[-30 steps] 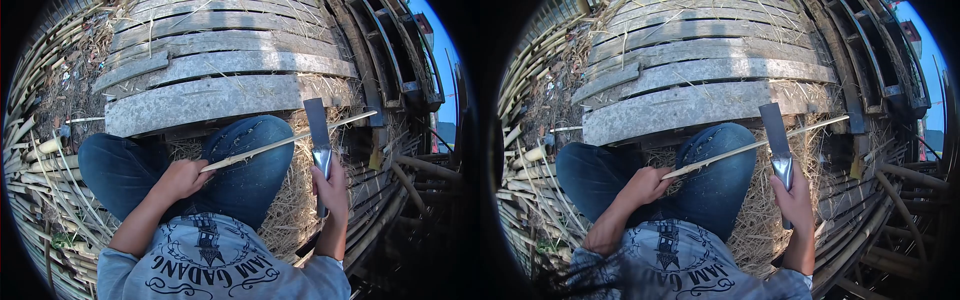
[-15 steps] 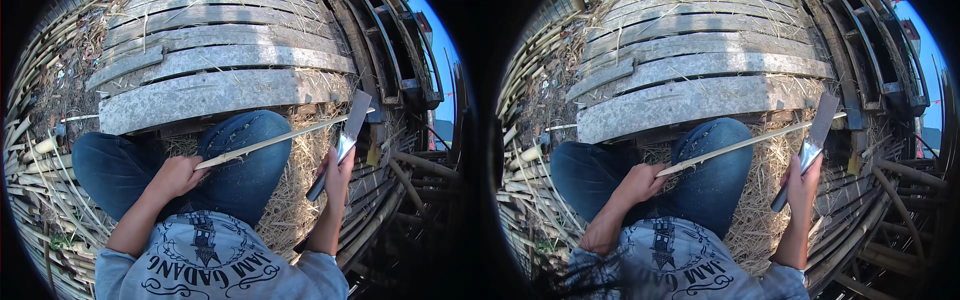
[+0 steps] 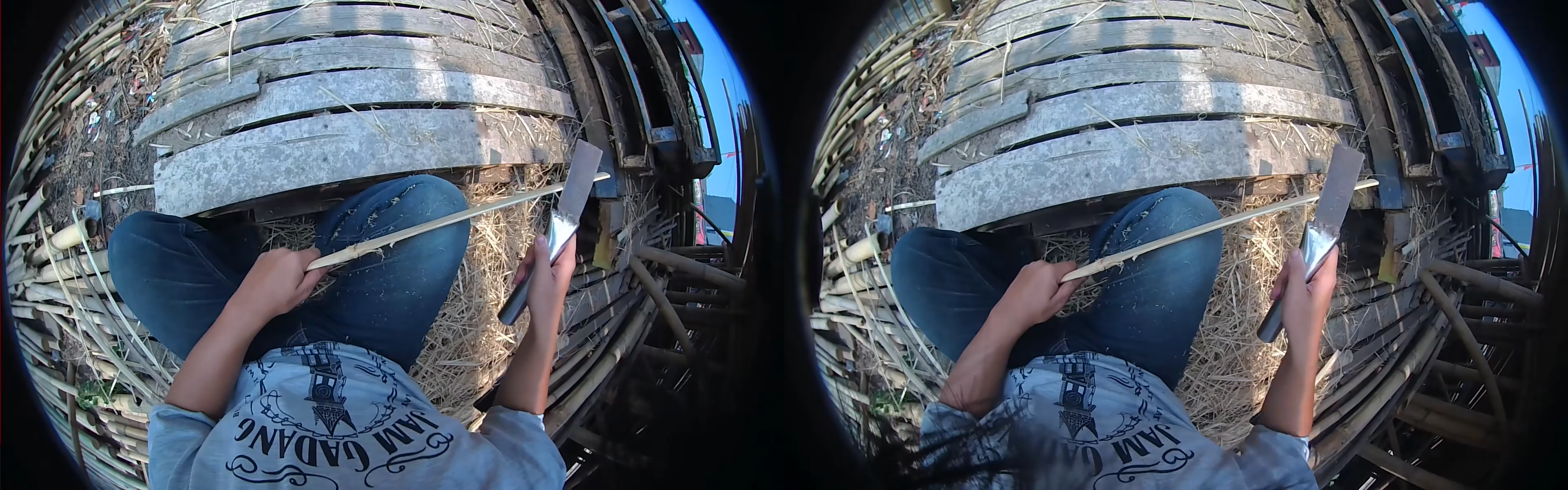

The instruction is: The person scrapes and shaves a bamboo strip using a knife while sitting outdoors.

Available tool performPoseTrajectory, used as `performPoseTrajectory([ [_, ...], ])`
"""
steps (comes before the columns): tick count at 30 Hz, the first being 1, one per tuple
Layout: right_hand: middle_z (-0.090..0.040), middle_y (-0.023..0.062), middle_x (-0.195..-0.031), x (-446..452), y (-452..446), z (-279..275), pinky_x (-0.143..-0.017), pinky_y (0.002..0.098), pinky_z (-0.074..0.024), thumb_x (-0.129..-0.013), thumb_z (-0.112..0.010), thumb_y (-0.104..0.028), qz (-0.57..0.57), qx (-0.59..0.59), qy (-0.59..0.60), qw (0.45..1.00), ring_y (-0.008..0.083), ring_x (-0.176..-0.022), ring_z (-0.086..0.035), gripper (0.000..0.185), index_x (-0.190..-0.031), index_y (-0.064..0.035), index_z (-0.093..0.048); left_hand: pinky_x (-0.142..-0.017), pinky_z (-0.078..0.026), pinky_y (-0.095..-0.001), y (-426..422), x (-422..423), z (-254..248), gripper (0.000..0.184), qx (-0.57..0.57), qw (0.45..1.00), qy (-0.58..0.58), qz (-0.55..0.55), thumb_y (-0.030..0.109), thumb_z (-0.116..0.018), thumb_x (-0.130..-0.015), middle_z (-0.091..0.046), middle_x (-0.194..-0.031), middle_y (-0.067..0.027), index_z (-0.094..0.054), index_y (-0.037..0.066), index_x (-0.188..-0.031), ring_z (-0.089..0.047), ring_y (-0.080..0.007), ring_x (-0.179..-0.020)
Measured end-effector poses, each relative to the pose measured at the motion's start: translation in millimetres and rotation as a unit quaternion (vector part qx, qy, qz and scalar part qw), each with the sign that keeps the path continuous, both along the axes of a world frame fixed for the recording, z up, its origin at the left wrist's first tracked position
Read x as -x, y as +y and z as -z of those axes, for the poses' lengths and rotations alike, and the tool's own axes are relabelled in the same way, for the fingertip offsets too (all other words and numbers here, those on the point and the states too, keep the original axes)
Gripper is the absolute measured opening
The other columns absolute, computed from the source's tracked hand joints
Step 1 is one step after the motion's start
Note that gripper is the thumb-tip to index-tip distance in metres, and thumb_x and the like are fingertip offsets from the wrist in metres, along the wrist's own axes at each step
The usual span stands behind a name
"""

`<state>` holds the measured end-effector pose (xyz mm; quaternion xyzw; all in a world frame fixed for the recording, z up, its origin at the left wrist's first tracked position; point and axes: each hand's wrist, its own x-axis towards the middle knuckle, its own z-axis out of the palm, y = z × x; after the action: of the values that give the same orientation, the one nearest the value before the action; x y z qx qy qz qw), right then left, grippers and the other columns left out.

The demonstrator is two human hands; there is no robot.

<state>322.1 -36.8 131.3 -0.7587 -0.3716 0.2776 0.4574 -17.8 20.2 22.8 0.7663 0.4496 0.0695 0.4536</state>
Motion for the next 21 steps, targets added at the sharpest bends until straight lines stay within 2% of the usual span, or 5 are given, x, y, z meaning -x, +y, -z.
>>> performPoseTrajectory([
  [5, -0.049, -0.0009, -0.063, 15.4, -7.6, -3.0, -0.041, 0.0218, -0.0387, -0.096, -0.054, -0.005, -0.139, 0.089, -0.082, 0.983, 0.0065, -0.046, -0.048, 0.018, -0.111, -0.0021, -0.046, -0.060, -0.048, -0.0487, 2.5, 2.8, -4.2, 0.021, 0.000, 1.000, 0.002, -0.004, 0.023, -0.060, -0.092, -0.061, -0.066, -0.0208, -0.067, 0.004, -0.090, -0.061, -0.0421, -0.066],
  [9, -0.048, -0.0017, -0.064, 0.8, 7.3, 3.6, -0.040, 0.0213, -0.0374, -0.095, -0.056, -0.006, 0.022, -0.003, -0.013, 1.000, 0.0053, -0.047, -0.049, 0.026, -0.118, -0.0016, -0.045, -0.062, -0.049, -0.0499, 3.0, -3.3, -5.3, 0.026, 0.004, 1.000, -0.004, 0.010, 0.028, -0.059, -0.092, -0.062, -0.065, -0.0205, -0.065, 0.003, -0.086, -0.063, -0.0409, -0.065],
  [13, -0.050, -0.0006, -0.067, 24.6, -3.6, 1.4, -0.040, 0.0214, -0.0368, -0.095, -0.057, -0.007, -0.137, 0.079, -0.060, 0.985, 0.0045, -0.047, -0.047, 0.019, -0.111, -0.0024, -0.050, -0.062, -0.049, -0.0500, 3.2, 2.2, -3.1, 0.026, -0.013, 1.000, 0.000, 0.002, 0.027, -0.059, -0.092, -0.062, -0.065, -0.0206, -0.065, 0.003, -0.086, -0.062, -0.0409, -0.064],
  [18, -0.049, -0.0006, -0.062, 7.8, 13.0, -3.5, -0.040, 0.0204, -0.0375, -0.099, -0.052, -0.008, -0.041, 0.014, -0.072, 0.996, 0.0053, -0.045, -0.047, 0.012, -0.107, -0.0042, -0.045, -0.063, -0.049, -0.0504, 3.3, -3.5, -1.8, 0.026, 0.001, 1.000, -0.010, 0.004, 0.027, -0.059, -0.092, -0.062, -0.065, -0.0211, -0.065, 0.002, -0.086, -0.062, -0.0419, -0.065],
  [21, -0.048, -0.0007, -0.063, 18.5, 5.5, 8.2, -0.038, 0.0209, -0.0377, -0.098, -0.053, -0.010, -0.045, 0.054, -0.091, 0.993, 0.0066, -0.044, -0.048, 0.020, -0.114, -0.0044, -0.041, -0.063, -0.049, -0.0504, 7.3, -3.1, -5.9, 0.026, 0.000, 1.000, -0.014, 0.000, 0.027, -0.059, -0.092, -0.061, -0.065, -0.0215, -0.065, 0.002, -0.086, -0.062, -0.0423, -0.065],
])
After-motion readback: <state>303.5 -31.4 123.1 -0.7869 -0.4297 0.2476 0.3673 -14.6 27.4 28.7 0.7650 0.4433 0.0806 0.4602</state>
